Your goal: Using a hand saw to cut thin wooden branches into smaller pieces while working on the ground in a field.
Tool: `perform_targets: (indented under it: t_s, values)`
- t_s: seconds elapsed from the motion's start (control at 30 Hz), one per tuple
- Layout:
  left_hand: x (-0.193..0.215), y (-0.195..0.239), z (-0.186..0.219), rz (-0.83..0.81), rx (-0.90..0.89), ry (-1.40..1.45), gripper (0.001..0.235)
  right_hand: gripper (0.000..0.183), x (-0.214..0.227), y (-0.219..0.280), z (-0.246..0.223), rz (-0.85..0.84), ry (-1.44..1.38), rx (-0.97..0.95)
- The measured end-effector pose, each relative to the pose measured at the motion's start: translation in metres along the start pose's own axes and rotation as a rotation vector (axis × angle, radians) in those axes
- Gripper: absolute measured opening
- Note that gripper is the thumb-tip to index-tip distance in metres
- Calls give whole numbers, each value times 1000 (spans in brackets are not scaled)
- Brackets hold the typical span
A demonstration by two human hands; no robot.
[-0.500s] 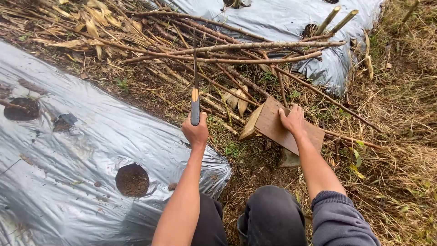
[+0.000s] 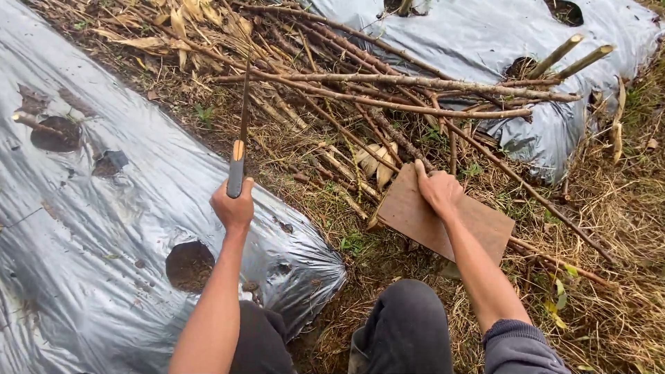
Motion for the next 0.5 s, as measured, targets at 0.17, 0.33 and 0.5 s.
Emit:
perform_targets:
  t_s: [0.17, 0.33, 0.5]
  values:
    - [18, -16, -17, -21, -41, -37, 35, 84, -15, -2, -27, -12, -88, 89]
    - [26, -28, -27, -31, -87, -27, 34, 78, -11, 8, -72, -22, -188, 74]
    - [31, -30, -23, -74, -44, 1, 33, 77, -55, -13, -120, 60, -245, 142]
Point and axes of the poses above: each hand's wrist, its own y-axis away from the middle knuckle, its own x-axis out of the back of the hand, z = x × y, the point moved 6 cm from there along -y, towards the middle knuckle, and after that the axes turned 14 degrees about z, right-handed, at the moved point
